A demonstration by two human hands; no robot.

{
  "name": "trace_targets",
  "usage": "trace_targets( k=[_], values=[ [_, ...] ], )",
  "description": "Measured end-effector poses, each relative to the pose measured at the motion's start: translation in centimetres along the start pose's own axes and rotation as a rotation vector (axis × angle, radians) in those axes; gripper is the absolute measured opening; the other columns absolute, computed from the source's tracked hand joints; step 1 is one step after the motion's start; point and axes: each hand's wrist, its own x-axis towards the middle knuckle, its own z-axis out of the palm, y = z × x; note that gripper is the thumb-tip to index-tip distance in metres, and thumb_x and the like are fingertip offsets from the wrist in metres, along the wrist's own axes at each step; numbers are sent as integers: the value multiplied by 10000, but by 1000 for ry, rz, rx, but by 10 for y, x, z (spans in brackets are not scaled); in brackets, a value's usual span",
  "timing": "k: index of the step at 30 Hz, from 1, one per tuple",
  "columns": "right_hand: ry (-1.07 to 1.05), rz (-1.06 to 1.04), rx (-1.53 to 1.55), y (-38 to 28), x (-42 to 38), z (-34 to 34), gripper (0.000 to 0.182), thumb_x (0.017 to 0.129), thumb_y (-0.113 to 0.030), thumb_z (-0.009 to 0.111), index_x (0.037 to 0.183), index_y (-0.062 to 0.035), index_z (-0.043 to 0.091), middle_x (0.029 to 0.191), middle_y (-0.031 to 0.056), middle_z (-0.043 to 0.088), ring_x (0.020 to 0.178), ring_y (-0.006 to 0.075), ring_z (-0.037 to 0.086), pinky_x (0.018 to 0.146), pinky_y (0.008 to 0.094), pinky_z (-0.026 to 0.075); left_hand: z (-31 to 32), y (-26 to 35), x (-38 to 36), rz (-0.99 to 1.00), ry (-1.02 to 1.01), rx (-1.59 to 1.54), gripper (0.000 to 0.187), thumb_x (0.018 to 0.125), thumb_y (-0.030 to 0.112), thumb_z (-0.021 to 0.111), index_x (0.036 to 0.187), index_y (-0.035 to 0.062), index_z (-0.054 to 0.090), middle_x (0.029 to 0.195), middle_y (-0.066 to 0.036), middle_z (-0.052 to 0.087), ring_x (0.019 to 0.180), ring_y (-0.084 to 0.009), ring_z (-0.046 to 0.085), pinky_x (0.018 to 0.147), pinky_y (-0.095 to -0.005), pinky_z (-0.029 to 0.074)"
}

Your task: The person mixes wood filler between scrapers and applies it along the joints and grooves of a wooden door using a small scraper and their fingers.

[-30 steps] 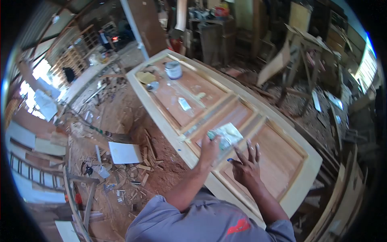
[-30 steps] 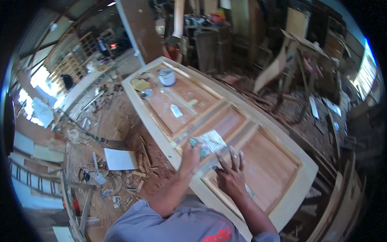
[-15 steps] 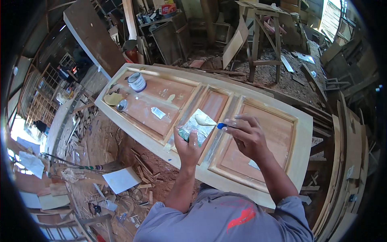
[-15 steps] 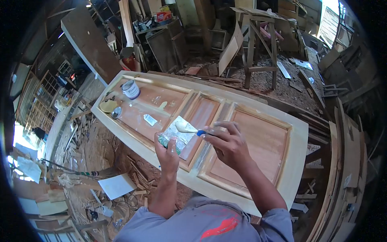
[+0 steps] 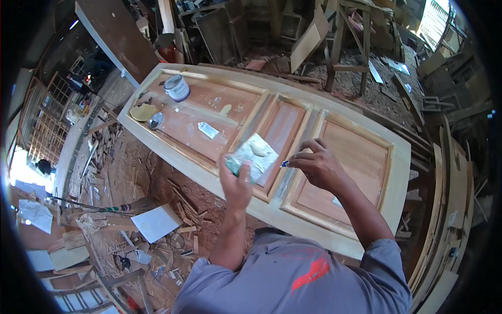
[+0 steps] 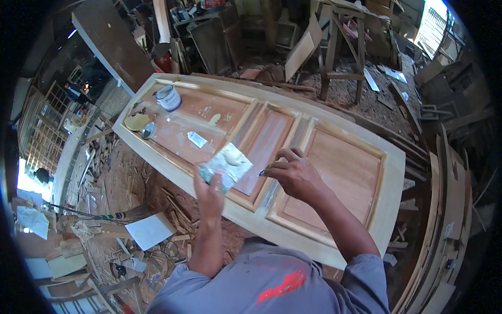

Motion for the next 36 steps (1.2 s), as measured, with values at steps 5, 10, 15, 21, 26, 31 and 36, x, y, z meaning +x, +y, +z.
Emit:
trace_targets(
  k=[5, 10, 15, 21, 26, 31, 36],
  values=[
    [117, 694, 548, 27, -81, 67, 224, 883, -28, 710, 1082, -115, 763, 1016, 71, 752, 857, 160, 673, 744, 319, 522, -49, 3, 8, 21, 105, 201, 210, 933, 108, 620, 1101, 11, 539, 997, -73, 574, 893, -159, 542, 838, -327, 477],
    [472, 1206, 738, 85, -179, 146, 203, 893, -68, 730, 1092, -25, 742, 875, 53, 726, 773, 112, 650, 684, 274, 498, -93, -36, -2, -126, 137, 79, 193, 927, 60, 606, 1089, 9, 515, 987, -68, 561, 902, -144, 546, 826, -302, 484],
    [411, 1169, 370, 131, -180, 194, 205, 870, -90, 752, 1054, 0, 742, 830, 56, 716, 749, 123, 645, 661, 287, 491, -90, -50, -20, -263, 138, -5, 183, 916, 9, 585, 1084, 14, 516, 1000, -58, 557, 905, -136, 543, 850, -295, 477],
    [312, 1205, 357, 146, -153, 191, 166, 843, -101, 761, 989, -22, 761, 814, 111, 721, 732, 172, 669, 695, 325, 521, -93, -55, -29, -251, 130, 26, 166, 921, 15, 572, 1077, 13, 515, 1008, -53, 557, 921, -134, 530, 856, -298, 463],
    [290, 1030, 188, 145, -152, 205, 190, 840, -76, 732, 1024, -38, 764, 976, 176, 745, 839, 280, 725, 786, 358, 565, -100, -62, -34, -301, 134, 30, 157, 927, 28, 569, 1073, 17, 512, 1002, -53, 552, 914, -132, 525, 848, -294, 458],
    [323, 802, -112, 179, -155, 221, 242, 837, -26, 665, 1051, -68, 769, 1084, 152, 739, 988, 301, 705, 890, 375, 563, -97, -57, -33, -293, 119, 70, 164, 923, 34, 577, 1070, 12, 506, 992, -53, 546, 901, -131, 517, 849, -290, 447],
    [147, 649, -253, 190, -148, 219, 314, 781, -13, 660, 1068, -84, 766, 1120, 100, 740, 1076, 247, 650, 941, 398, 498, -106, -66, -33, -278, 102, 88, 167, 922, 36, 581, 1068, 7, 504, 969, -52, 543, 884, -132, 502, 846, -291, 441]
  ],
)
